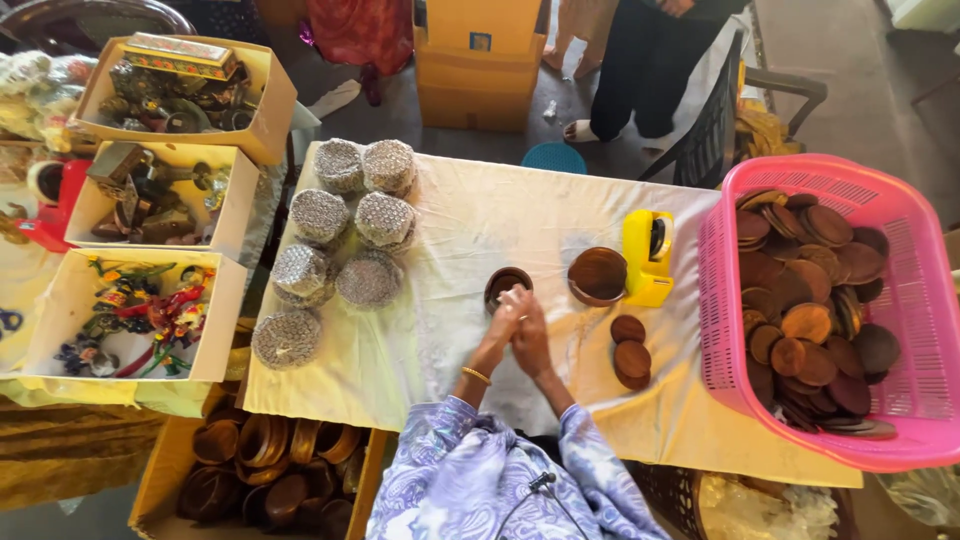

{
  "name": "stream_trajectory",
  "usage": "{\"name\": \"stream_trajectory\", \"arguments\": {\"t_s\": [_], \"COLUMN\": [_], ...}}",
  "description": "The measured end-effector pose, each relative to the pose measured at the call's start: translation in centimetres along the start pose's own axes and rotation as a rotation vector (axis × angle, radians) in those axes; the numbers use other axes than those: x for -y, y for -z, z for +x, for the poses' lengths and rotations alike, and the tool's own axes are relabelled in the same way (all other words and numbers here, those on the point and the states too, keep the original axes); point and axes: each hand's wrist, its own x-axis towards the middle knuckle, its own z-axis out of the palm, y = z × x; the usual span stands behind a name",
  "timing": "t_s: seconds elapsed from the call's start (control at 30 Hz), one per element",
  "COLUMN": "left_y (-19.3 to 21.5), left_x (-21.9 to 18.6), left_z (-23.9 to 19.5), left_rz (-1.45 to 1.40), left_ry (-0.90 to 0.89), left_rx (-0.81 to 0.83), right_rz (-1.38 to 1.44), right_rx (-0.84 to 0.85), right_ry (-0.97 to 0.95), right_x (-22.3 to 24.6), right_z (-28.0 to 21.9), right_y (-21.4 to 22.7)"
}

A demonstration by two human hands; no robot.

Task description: The person wipes the inside and outside of small brown bowls using a white cloth. They handle the bowls one at a time, rotating them to clean all surfaces, and place them back on the table.

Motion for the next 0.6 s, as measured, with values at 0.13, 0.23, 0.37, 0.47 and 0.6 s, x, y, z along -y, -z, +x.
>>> {"name": "stream_trajectory", "arguments": {"t_s": [0.13, 0.23, 0.37, 0.47, 0.6], "left_y": [-1.1, 0.5, 1.2, -0.1, -1.2], "left_x": [-2.4, 1.0, 1.8, -1.6, -5.3], "left_z": [-1.5, 0.0, 0.8, -1.3, -3.4], "left_rz": [0.080, -0.453, -0.406, -0.230, -0.031], "left_ry": [0.303, 0.136, 0.038, 0.166, 0.298], "left_rx": [0.003, 0.019, -0.080, -0.121, 0.055], "right_rz": [0.318, 0.256, 0.074, -0.174, -0.283], "right_rx": [-0.038, -0.057, 0.036, 0.056, 0.001], "right_ry": [-0.269, -0.260, 0.073, 0.197, 0.218], "right_x": [0.3, 1.2, 3.7, 4.7, 3.9], "right_z": [0.3, -0.5, -0.3, 0.2, 0.7], "right_y": [1.2, 0.5, 2.0, 3.5, 3.9]}}
